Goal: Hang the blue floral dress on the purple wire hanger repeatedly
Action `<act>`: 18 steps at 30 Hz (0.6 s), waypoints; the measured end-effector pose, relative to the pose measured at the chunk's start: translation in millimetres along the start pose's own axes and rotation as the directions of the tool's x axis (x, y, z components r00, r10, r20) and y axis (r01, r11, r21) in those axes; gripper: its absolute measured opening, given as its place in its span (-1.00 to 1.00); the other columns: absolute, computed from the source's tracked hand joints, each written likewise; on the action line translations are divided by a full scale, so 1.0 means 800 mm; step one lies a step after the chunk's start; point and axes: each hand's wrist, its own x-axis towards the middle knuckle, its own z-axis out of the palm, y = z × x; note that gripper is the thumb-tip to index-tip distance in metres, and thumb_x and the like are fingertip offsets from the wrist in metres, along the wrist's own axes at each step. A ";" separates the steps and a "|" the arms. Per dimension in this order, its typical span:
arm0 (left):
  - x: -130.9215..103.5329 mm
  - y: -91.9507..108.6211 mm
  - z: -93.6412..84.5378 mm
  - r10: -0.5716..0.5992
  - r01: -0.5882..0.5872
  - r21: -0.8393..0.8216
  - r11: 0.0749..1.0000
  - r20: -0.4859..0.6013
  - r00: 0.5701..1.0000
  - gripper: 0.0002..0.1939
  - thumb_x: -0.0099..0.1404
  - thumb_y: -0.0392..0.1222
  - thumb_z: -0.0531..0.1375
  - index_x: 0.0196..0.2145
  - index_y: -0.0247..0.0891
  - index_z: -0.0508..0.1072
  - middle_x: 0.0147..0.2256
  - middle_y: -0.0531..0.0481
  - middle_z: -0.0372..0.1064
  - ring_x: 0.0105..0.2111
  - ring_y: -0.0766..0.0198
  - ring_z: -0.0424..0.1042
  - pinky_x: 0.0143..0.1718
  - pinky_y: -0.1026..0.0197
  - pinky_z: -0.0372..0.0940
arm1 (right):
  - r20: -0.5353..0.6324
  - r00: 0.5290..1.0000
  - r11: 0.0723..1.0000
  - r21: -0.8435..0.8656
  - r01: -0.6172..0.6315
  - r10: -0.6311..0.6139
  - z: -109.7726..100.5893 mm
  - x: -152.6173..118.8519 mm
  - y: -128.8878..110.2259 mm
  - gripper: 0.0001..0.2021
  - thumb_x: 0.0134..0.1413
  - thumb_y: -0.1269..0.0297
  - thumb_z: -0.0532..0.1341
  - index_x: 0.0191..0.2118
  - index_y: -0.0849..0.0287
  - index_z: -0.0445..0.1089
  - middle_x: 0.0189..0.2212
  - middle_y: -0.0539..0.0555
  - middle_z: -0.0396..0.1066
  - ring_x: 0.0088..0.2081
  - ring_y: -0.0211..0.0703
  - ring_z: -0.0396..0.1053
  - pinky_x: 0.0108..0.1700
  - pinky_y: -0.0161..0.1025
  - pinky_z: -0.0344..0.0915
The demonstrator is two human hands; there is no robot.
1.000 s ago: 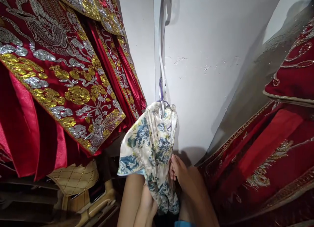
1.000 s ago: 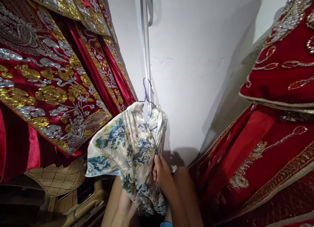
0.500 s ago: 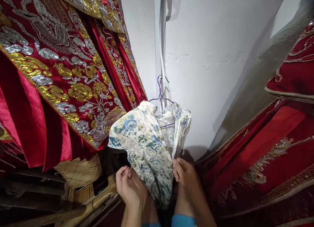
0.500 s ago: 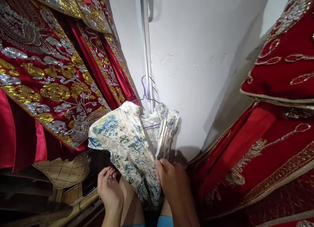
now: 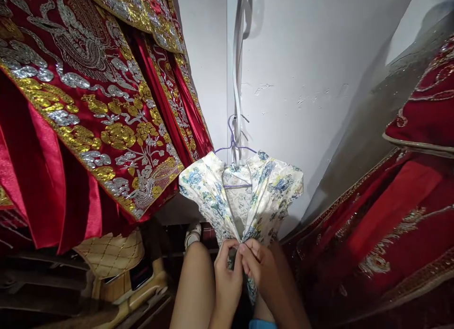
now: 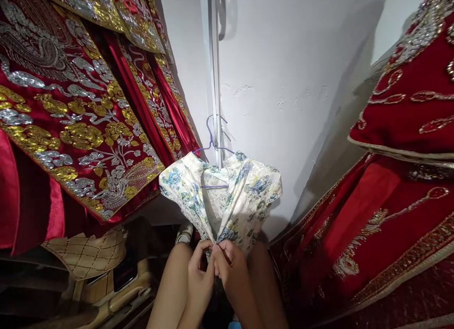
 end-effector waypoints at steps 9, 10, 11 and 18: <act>-0.003 0.004 -0.002 0.051 -0.057 0.101 0.993 0.059 0.997 -0.80 0.46 -0.15 0.05 -0.31 -0.24 0.37 -0.36 -0.03 0.35 -0.32 0.20 0.36 -0.25 0.22 0.24 | -0.055 0.998 1.000 0.007 0.006 -0.006 -0.004 0.062 -0.067 -0.72 0.01 0.08 0.29 -0.53 0.17 0.34 -0.74 -0.12 0.18 -0.68 -0.36 0.02 -0.58 -0.32 -0.03; -0.004 -0.002 -0.001 0.052 -0.056 0.102 0.993 0.040 0.998 -0.81 0.45 -0.15 0.06 -0.31 -0.24 0.36 -0.38 -0.03 0.35 -0.33 0.20 0.36 -0.26 0.23 0.24 | -0.047 0.999 1.000 0.002 0.022 -0.022 -0.005 0.078 -0.079 -0.73 0.01 0.10 0.30 -0.52 0.18 0.35 -0.73 -0.12 0.20 -0.67 -0.37 0.03 -0.58 -0.33 -0.04; -0.005 -0.009 0.001 0.050 -0.052 0.099 0.994 0.023 0.998 -0.81 0.45 -0.15 0.07 -0.32 -0.24 0.36 -0.39 -0.02 0.35 -0.35 0.21 0.36 -0.28 0.23 0.24 | -0.025 0.999 0.999 0.018 0.032 -0.031 -0.007 0.094 -0.091 -0.73 0.00 0.11 0.31 -0.52 0.19 0.35 -0.71 -0.11 0.21 -0.66 -0.39 0.03 -0.59 -0.34 -0.06; 0.001 -0.038 0.021 0.029 -0.031 0.081 0.996 0.016 0.999 -0.82 0.37 -0.13 0.14 -0.37 -0.23 0.41 -0.43 -0.02 0.37 -0.39 0.19 0.39 -0.30 0.22 0.27 | 0.083 0.993 0.976 0.208 0.064 -0.082 -0.016 0.174 -0.168 -0.78 -0.11 0.21 0.38 -0.47 0.27 0.43 -0.68 -0.14 0.15 -0.67 -0.47 -0.04 -0.64 -0.37 -0.20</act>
